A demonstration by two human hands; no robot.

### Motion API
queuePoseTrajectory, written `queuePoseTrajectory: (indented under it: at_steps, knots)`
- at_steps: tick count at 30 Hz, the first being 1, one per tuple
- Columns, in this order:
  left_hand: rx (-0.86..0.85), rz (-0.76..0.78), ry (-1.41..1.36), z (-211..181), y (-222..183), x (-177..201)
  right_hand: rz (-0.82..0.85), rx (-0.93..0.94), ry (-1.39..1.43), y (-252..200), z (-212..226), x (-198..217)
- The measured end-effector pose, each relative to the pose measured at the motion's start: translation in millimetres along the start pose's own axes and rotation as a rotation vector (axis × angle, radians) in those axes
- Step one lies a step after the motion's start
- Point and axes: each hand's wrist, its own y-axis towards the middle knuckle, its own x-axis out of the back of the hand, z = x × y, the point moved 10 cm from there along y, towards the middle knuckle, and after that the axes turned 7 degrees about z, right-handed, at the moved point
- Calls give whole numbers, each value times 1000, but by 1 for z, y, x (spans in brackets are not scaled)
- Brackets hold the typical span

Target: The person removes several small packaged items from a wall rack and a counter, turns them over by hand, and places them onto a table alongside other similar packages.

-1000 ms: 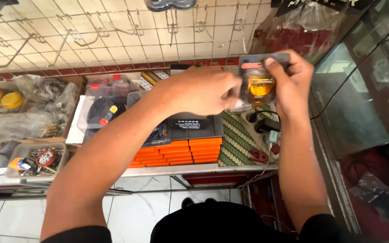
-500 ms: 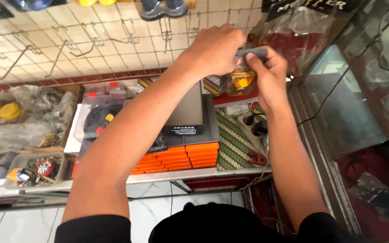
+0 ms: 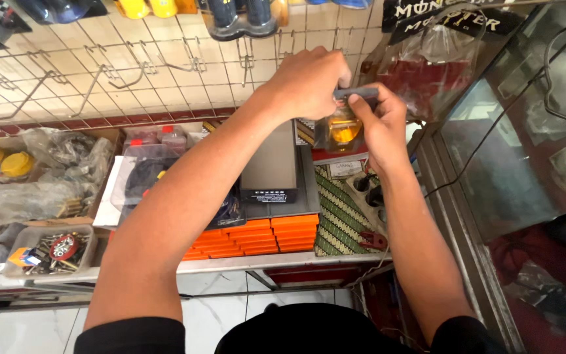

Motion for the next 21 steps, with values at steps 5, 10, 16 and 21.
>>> queuePoseTrajectory:
  at_steps: [5, 10, 16, 21]
  knots:
    - [14, 39, 12, 1, 3, -2, -10, 25, 22, 1, -1, -2]
    - [20, 71, 35, -6, 4, -2, -22, 37, -26, 0, -6, 3]
    - [-21, -15, 4, -12, 5, -3, -31, -4, 71, 0, -24, 13]
    - [14, 28, 27, -8, 13, -5, -48, -20, -12, 9, -27, 13]
